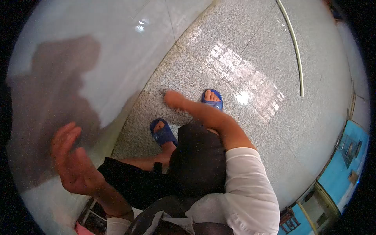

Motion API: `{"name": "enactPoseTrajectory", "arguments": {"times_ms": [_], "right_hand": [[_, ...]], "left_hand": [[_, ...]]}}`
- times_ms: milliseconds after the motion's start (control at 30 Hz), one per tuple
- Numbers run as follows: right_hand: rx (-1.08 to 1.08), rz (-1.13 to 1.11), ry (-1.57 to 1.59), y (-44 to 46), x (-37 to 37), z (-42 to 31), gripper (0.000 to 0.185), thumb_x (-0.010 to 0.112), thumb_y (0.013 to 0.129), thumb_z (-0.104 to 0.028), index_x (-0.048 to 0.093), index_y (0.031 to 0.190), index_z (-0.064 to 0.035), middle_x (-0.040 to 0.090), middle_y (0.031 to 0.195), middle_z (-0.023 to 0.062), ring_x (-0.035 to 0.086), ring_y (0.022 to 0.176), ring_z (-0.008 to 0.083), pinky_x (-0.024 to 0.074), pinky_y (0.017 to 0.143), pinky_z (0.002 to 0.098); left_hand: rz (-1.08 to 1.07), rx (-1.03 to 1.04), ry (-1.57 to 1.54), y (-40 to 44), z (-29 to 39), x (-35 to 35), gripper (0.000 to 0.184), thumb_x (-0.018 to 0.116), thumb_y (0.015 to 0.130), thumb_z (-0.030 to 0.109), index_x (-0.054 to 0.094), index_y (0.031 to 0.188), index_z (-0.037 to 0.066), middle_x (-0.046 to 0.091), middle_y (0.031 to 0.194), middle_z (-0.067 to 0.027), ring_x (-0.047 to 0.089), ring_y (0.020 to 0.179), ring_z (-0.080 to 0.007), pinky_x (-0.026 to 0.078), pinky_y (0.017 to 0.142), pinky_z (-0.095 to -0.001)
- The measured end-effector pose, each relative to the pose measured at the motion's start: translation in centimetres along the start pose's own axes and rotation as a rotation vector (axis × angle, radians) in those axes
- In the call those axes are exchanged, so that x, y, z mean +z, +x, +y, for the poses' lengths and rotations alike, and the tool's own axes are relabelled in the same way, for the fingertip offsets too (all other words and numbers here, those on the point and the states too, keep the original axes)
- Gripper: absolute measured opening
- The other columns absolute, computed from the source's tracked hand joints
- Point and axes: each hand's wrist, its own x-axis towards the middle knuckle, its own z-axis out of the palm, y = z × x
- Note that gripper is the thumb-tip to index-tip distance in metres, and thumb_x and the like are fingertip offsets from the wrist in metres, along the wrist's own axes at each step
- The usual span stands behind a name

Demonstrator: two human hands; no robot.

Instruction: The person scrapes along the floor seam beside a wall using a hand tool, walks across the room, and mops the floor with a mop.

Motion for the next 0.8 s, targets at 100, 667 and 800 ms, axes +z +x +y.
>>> {"name": "enactPoseTrajectory", "arguments": {"times_ms": [100, 667, 800], "right_hand": [[0.058, -0.030, 0.108, -0.4, 0.1, -2.3, 0.022, 0.051, 0.073, -0.013, 0.063, 0.077, 0.0051, 0.061, 0.081, 0.0240, 0.061, 0.078, 0.0387, 0.0481, 0.072, 0.0466], [0.181, -0.043, 0.278, -1.9, -6.3, -2.4, 0.029, 0.046, 0.083, -0.018, 0.060, 0.080, 0.0075, 0.062, 0.079, 0.0246, 0.063, 0.074, 0.0343, 0.0502, 0.065, 0.0447], [0.628, 0.187, 0.652, -1.2, -4.2, 0.7, 0.036, 0.040, 0.088, -0.021, 0.059, 0.075, 0.0071, 0.061, 0.076, 0.0254, 0.064, 0.072, 0.0319, 0.0504, 0.064, 0.0450]], "left_hand": [[0.053, -0.020, -0.014, -0.2, 0.1, 0.2, 0.020, 0.050, 0.081, 0.004, 0.055, 0.098, -0.006, 0.059, 0.088, -0.0200, 0.058, 0.087, -0.0353, 0.047, 0.075, -0.0427], [0.024, -0.025, 0.019, -1.4, -1.3, -1.0, 0.020, 0.049, 0.081, 0.002, 0.055, 0.098, -0.007, 0.059, 0.090, -0.0205, 0.058, 0.086, -0.0360, 0.048, 0.076, -0.0435], [0.000, -0.021, 0.048, -1.3, -1.4, -1.3, 0.021, 0.049, 0.081, 0.002, 0.054, 0.099, -0.007, 0.059, 0.091, -0.0204, 0.058, 0.087, -0.0355, 0.047, 0.076, -0.0435]]}}
